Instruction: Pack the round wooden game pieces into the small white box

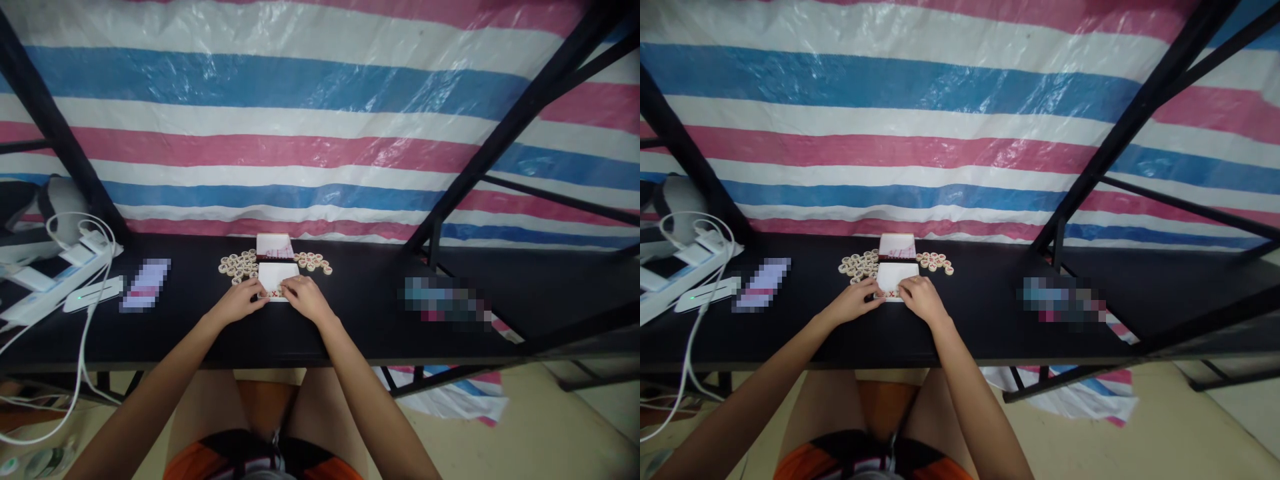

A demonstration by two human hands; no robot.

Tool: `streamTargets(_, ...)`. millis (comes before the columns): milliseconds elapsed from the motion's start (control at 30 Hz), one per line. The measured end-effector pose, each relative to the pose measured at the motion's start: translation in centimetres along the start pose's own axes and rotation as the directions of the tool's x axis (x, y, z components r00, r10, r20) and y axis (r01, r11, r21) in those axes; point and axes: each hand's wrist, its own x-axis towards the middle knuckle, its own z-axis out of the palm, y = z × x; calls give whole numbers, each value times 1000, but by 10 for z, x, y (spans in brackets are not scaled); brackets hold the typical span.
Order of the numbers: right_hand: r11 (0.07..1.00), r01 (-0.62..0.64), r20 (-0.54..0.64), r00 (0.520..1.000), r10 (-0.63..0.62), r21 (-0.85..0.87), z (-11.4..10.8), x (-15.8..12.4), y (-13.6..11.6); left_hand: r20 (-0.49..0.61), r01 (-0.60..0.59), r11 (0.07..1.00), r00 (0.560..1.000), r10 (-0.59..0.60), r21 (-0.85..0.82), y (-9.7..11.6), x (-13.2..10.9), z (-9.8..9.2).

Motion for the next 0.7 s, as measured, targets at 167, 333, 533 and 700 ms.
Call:
streamTargets(167, 1000, -11, -13, 1000, 12, 19, 2, 0, 3, -6, -5, 1000, 1000, 5, -1, 0, 0, 0)
streamTargets(333, 1000, -25, -11, 1000, 25, -19, 2, 1, 4, 15, 11, 1000, 1000, -11, 5, 3, 0, -2)
streamTargets(533, 999, -10, -2, 1000, 9, -47, -2, 1, 0, 6, -5, 1000, 1000, 5, 2, 1, 0, -1)
streamTargets(700, 994, 10, 3, 1000, -10, -108, -5, 0, -4, 7, -7, 1000, 1000, 7, 1, 1, 0, -2)
